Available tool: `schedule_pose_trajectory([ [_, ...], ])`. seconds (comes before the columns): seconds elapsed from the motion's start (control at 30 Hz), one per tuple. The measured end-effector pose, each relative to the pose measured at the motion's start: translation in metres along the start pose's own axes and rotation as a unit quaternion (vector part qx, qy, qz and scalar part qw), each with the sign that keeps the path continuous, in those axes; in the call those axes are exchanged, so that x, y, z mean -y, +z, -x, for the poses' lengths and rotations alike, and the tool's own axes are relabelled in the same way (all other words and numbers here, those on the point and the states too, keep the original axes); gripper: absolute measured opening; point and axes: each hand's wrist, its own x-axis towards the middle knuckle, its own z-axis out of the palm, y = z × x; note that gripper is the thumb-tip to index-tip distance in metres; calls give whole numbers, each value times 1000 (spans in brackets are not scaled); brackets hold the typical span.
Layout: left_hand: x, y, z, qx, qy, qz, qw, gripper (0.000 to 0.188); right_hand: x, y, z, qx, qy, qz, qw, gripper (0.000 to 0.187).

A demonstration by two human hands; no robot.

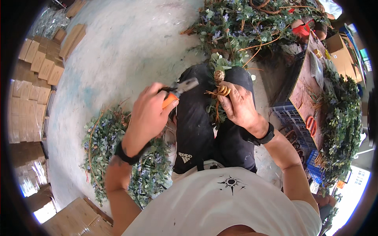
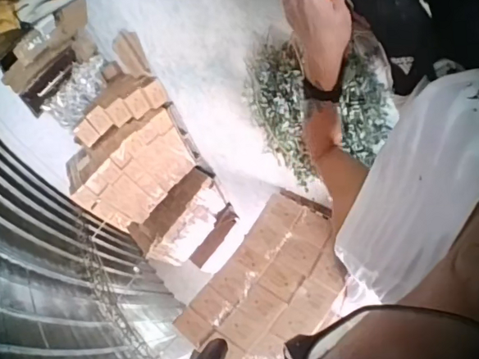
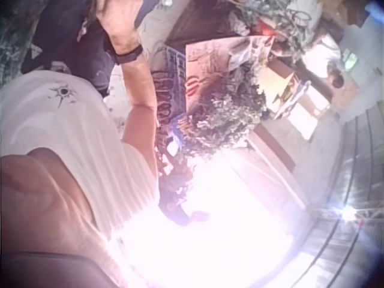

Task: The recorder is assembling artificial floral wreaths and arrangements by attaching foliage and pinecones to a base and trimming excess wire.

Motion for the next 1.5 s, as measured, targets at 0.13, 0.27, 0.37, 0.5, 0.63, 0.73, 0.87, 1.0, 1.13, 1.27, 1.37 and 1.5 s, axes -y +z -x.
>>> schedule_pose_trajectory([
  [0.13,-13,46,-2,-105,-70,217,968,18,9,3,-10,-25,28,0,999,37],
  [0.27,-35,69,-33,-127,-47,337,932,18,9,7,-5,-32,45,9,998,41],
  [0.37,-31,79,-40,-173,-59,335,924,19,10,6,-6,-41,34,40,998,41],
  [0.5,-19,68,-28,-190,27,5,981,17,7,8,-1,-49,42,70,995,39],
  [0.63,-2,75,-23,-205,43,-159,965,7,10,9,-3,-60,31,74,995,37],
  [0.73,6,79,-25,-243,57,-210,945,15,12,9,-4,-61,54,59,995,37],
  [0.87,15,80,-25,-276,96,-276,916,8,14,4,-4,-45,79,50,995,36],
  [1.0,16,81,-30,-314,113,-310,890,13,16,2,-6,-53,76,50,994,36],
  [1.13,10,87,-35,-342,127,-310,878,13,19,-1,-9,-42,98,44,993,36],
  [1.27,6,86,-38,-343,113,-289,887,3,21,-4,-9,-34,103,44,993,35],
  [1.37,8,80,-43,-351,139,-279,883,6,20,-6,-9,-31,85,39,995,36],
  [1.5,14,65,-52,-336,207,-263,881,9,15,-6,-5,-24,91,29,995,39],
])
